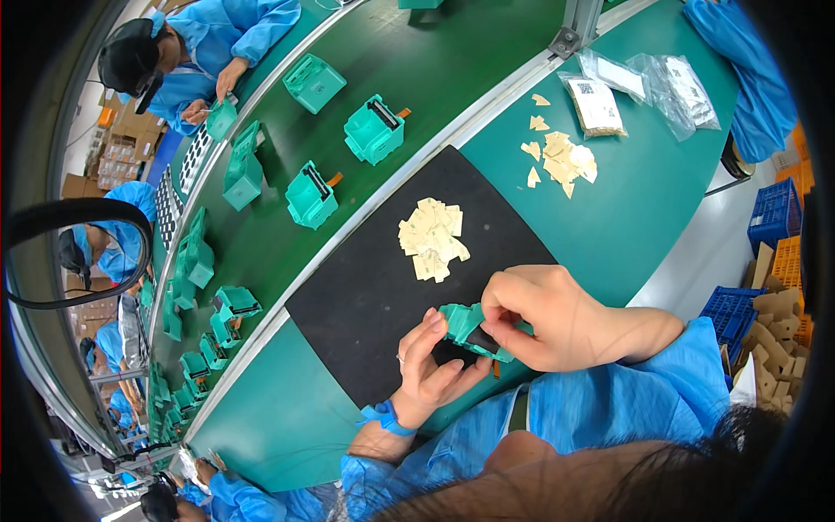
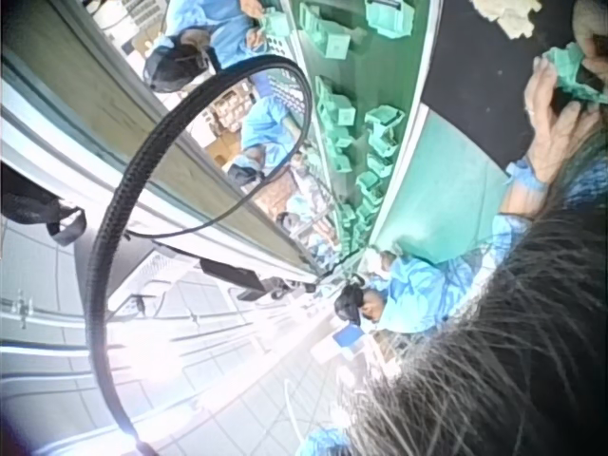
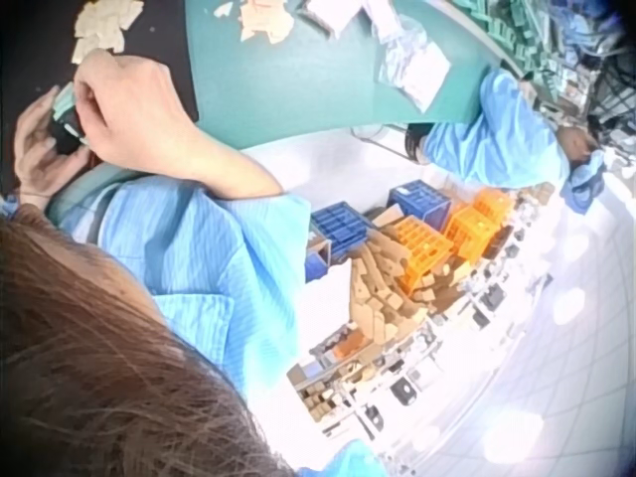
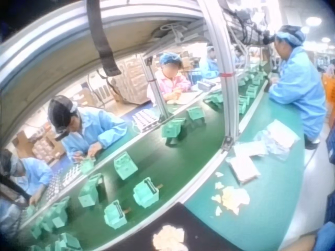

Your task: The person assembles internal circuitry and component labels into a green plastic electronic housing unit by hand, creating a finished assembly.

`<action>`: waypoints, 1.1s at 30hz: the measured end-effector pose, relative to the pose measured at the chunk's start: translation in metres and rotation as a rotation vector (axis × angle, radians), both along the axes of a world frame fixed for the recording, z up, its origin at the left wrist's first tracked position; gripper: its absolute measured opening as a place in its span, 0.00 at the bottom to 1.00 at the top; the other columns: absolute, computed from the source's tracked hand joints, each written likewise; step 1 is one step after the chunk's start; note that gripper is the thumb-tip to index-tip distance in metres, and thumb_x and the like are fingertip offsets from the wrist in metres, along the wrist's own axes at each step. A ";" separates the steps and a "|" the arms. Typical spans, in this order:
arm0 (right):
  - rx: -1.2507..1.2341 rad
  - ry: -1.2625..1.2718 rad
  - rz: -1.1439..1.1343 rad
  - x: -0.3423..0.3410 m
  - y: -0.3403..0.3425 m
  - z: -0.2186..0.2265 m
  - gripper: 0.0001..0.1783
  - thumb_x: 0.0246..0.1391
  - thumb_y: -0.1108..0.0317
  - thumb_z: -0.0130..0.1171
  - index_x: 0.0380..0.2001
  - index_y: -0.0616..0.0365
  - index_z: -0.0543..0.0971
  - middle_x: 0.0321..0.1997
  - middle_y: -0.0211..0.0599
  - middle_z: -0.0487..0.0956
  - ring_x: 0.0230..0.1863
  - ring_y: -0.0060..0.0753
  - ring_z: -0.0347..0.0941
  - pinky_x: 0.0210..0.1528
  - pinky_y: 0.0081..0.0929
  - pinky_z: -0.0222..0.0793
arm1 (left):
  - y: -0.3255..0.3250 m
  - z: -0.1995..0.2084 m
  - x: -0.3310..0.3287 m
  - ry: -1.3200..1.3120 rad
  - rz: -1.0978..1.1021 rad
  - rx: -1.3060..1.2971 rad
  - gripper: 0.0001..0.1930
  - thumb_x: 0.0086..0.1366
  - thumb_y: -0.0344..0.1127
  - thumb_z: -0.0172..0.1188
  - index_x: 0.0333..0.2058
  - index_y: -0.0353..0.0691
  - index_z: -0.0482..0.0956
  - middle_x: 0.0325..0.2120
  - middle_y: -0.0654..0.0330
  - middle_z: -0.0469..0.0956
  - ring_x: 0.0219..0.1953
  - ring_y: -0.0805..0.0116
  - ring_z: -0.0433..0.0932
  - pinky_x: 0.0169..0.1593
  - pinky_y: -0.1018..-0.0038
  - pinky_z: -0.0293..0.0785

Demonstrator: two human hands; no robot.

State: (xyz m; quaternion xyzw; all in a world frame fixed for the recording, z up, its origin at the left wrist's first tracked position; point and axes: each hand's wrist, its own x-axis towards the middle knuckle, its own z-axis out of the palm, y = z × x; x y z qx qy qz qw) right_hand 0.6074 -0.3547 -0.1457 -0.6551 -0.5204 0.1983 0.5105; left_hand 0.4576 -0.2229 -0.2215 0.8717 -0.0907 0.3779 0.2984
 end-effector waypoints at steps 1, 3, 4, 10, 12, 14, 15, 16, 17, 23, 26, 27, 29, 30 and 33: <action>-0.029 0.080 0.019 0.001 0.000 0.001 0.07 0.43 0.77 0.53 0.25 0.59 0.65 0.19 0.40 0.70 0.23 0.45 0.70 0.23 0.37 0.62 | 0.000 0.000 0.000 0.001 -0.002 0.004 0.36 0.40 0.31 0.72 0.46 0.49 0.59 0.49 0.48 0.61 0.49 0.51 0.66 0.52 0.59 0.70; -0.065 0.129 0.028 0.003 -0.001 0.004 0.07 0.43 0.77 0.54 0.25 0.59 0.65 0.19 0.39 0.70 0.24 0.45 0.70 0.23 0.36 0.62 | 0.000 -0.002 0.001 0.007 0.028 0.014 0.37 0.39 0.31 0.72 0.47 0.49 0.59 0.48 0.48 0.61 0.49 0.52 0.66 0.51 0.59 0.70; -0.106 0.177 0.039 0.004 -0.001 0.004 0.07 0.43 0.77 0.54 0.25 0.59 0.65 0.19 0.39 0.70 0.24 0.45 0.70 0.23 0.36 0.62 | 0.000 -0.002 0.002 0.005 0.026 0.018 0.37 0.39 0.31 0.72 0.47 0.49 0.59 0.48 0.48 0.61 0.49 0.52 0.66 0.51 0.59 0.70; 0.099 -0.069 0.022 -0.004 0.001 -0.005 0.06 0.43 0.79 0.52 0.25 0.59 0.66 0.20 0.39 0.69 0.24 0.44 0.68 0.24 0.36 0.62 | -0.001 0.000 0.007 -0.020 0.057 0.112 0.34 0.37 0.30 0.72 0.45 0.47 0.64 0.46 0.49 0.63 0.47 0.53 0.67 0.50 0.60 0.72; 0.108 -0.191 -0.009 -0.012 0.001 -0.005 0.07 0.39 0.79 0.52 0.24 0.59 0.66 0.19 0.37 0.68 0.22 0.40 0.66 0.22 0.32 0.62 | -0.002 0.003 0.007 -0.011 0.120 0.117 0.20 0.37 0.29 0.71 0.33 0.45 0.77 0.42 0.50 0.68 0.45 0.53 0.69 0.48 0.61 0.73; 0.141 -0.432 -0.106 -0.020 0.001 -0.009 0.09 0.33 0.77 0.53 0.22 0.58 0.66 0.18 0.34 0.65 0.20 0.34 0.64 0.19 0.26 0.60 | 0.001 0.002 0.007 -0.053 0.121 0.149 0.16 0.39 0.29 0.70 0.31 0.44 0.79 0.41 0.50 0.68 0.45 0.53 0.69 0.47 0.60 0.73; 0.203 -0.637 -0.132 -0.022 0.004 -0.015 0.09 0.29 0.73 0.53 0.20 0.56 0.66 0.16 0.30 0.62 0.20 0.27 0.62 0.17 0.20 0.56 | 0.002 0.002 0.005 -0.033 0.112 0.181 0.16 0.40 0.29 0.70 0.32 0.43 0.79 0.41 0.50 0.68 0.44 0.53 0.69 0.47 0.60 0.73; 0.203 -0.639 -0.130 -0.026 0.003 -0.016 0.09 0.29 0.73 0.53 0.20 0.56 0.66 0.16 0.30 0.62 0.20 0.27 0.62 0.17 0.20 0.56 | 0.003 0.001 0.005 -0.012 0.104 0.213 0.15 0.41 0.29 0.69 0.32 0.42 0.79 0.41 0.49 0.68 0.44 0.53 0.69 0.47 0.60 0.73; 0.223 -0.724 -0.184 -0.031 0.003 -0.014 0.09 0.29 0.72 0.53 0.19 0.56 0.65 0.16 0.29 0.62 0.19 0.25 0.61 0.17 0.19 0.55 | 0.000 0.005 0.006 0.009 0.126 0.174 0.13 0.44 0.29 0.68 0.32 0.40 0.79 0.40 0.49 0.69 0.44 0.53 0.69 0.47 0.59 0.74; 0.263 -0.952 -0.305 -0.048 0.001 -0.017 0.07 0.34 0.71 0.53 0.16 0.56 0.64 0.16 0.30 0.67 0.18 0.22 0.60 0.17 0.18 0.49 | -0.006 0.006 0.006 -0.015 0.165 0.273 0.12 0.49 0.30 0.65 0.35 0.40 0.78 0.40 0.49 0.68 0.44 0.53 0.68 0.45 0.59 0.75; 0.214 -0.987 -0.319 -0.049 0.002 -0.019 0.08 0.34 0.71 0.53 0.16 0.56 0.64 0.15 0.30 0.66 0.18 0.22 0.60 0.18 0.17 0.49 | -0.007 0.004 0.006 -0.015 0.210 0.348 0.12 0.52 0.32 0.64 0.37 0.42 0.77 0.41 0.49 0.67 0.45 0.54 0.67 0.44 0.60 0.75; 0.212 -0.985 -0.320 -0.049 0.002 -0.021 0.08 0.34 0.71 0.53 0.16 0.56 0.64 0.15 0.30 0.66 0.18 0.22 0.60 0.18 0.17 0.49 | -0.008 0.004 0.006 -0.004 0.234 0.397 0.12 0.52 0.33 0.63 0.38 0.43 0.76 0.41 0.50 0.66 0.45 0.55 0.66 0.44 0.60 0.76; 0.246 -0.992 -0.358 -0.050 0.004 -0.023 0.06 0.36 0.80 0.52 0.17 0.58 0.67 0.14 0.27 0.62 0.14 0.19 0.56 0.15 0.17 0.46 | -0.011 0.003 0.007 0.001 0.262 0.431 0.12 0.53 0.33 0.62 0.38 0.44 0.76 0.42 0.50 0.66 0.45 0.56 0.66 0.44 0.61 0.76; 0.243 -0.991 -0.358 -0.050 0.005 -0.023 0.06 0.36 0.80 0.52 0.17 0.58 0.67 0.14 0.27 0.62 0.14 0.19 0.56 0.15 0.17 0.46 | -0.011 0.003 0.008 0.005 0.291 0.465 0.12 0.53 0.34 0.62 0.38 0.44 0.76 0.42 0.50 0.66 0.45 0.56 0.66 0.44 0.61 0.76; 0.269 -1.036 -0.365 -0.047 0.006 -0.020 0.06 0.36 0.80 0.52 0.16 0.58 0.67 0.14 0.27 0.63 0.15 0.19 0.58 0.15 0.17 0.47 | -0.011 0.010 0.010 0.006 0.271 0.436 0.13 0.51 0.31 0.63 0.37 0.43 0.76 0.41 0.50 0.66 0.44 0.56 0.66 0.44 0.62 0.76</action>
